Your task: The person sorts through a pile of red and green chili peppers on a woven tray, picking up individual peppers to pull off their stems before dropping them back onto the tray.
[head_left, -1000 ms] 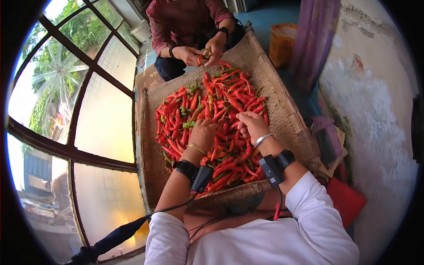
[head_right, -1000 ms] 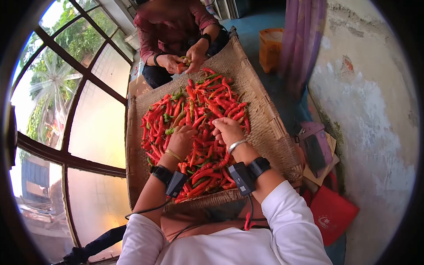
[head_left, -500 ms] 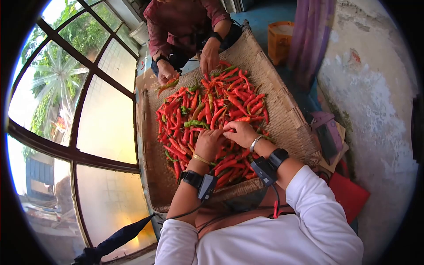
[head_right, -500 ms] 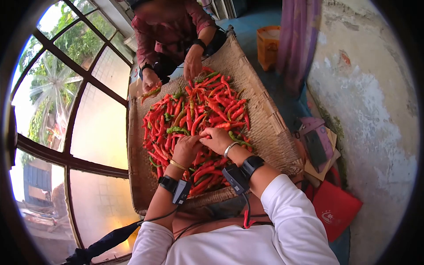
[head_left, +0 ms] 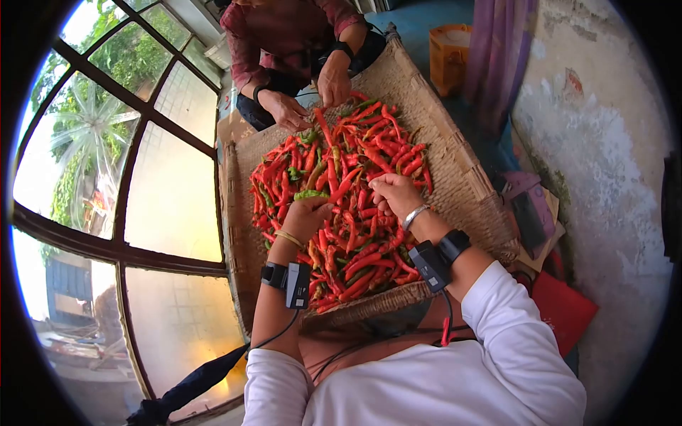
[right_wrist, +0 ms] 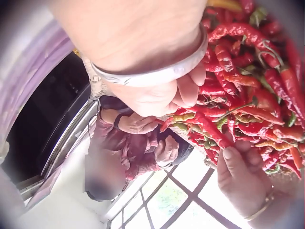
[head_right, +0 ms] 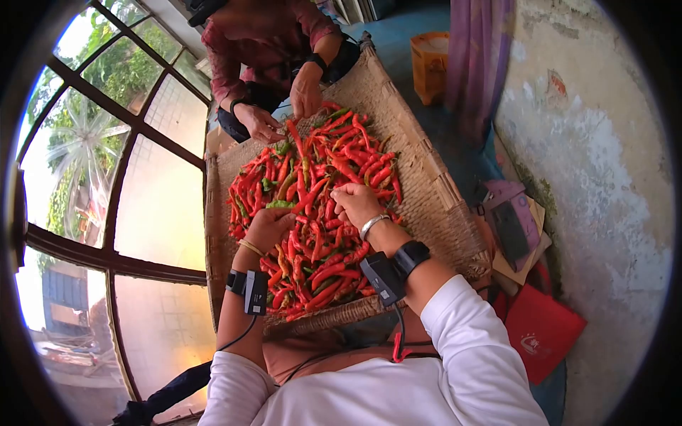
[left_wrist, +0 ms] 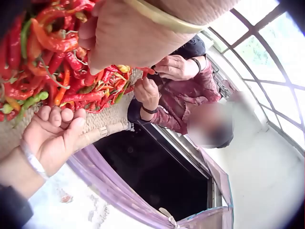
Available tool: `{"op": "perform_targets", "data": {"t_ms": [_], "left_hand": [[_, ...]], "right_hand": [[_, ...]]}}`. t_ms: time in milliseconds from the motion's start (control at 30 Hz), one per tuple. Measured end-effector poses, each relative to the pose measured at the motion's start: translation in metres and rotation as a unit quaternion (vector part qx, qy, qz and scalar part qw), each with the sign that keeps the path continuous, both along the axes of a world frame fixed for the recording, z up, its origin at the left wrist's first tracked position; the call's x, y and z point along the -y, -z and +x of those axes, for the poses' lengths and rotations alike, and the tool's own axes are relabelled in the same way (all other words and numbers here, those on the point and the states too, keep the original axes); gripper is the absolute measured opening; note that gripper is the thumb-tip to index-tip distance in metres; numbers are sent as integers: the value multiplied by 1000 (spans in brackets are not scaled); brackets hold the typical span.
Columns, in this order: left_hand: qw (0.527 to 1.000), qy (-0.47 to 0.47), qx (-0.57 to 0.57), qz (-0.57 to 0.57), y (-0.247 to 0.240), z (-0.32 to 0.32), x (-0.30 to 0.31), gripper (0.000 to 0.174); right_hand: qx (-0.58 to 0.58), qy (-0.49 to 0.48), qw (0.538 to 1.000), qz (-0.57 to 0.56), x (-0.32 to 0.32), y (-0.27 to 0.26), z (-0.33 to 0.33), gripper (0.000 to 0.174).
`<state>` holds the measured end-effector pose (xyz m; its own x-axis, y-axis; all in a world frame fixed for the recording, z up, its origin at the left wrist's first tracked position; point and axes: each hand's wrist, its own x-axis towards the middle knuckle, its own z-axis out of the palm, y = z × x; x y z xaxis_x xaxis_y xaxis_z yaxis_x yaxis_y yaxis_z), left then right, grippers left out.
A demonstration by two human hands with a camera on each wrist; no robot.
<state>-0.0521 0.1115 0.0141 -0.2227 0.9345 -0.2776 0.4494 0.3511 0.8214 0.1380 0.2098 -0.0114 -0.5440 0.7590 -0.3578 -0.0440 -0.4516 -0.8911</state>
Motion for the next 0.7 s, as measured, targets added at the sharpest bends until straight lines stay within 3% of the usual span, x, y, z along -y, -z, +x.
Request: {"op": "perform_targets", "data": {"t_ms": [67,100,200,267,300,400,500,700], "left_hand": [[992,-99,23,74,-25,4,-18,28],[992,-100,23,73,-25,2,-24,28],[930,-173,-66,317,-19,2,-41,30],[954,-59,-232,180,-13,14,-25,24],[958,-7,-258,122,-14,28,-15,20],[931,33,-358,59,7,55,14,32],[923,18,-384,17,12,69,27,30],[942,24,-320,98,29,55,30,22]], "right_hand": [[3,-5,1000,-3,2,-4,1,15],[6,-9,1000,-3,3,-5,1,14],[10,-9,1000,1,3,-2,1,15],[21,-13,1000,17,1,0,1,16],[32,-20,999,31,2,3,0,18],[22,-73,997,28,5,10,-3,17],[43,-134,984,108,12,11,-7,17],[104,-171,965,167,17,24,-7,19]]}}
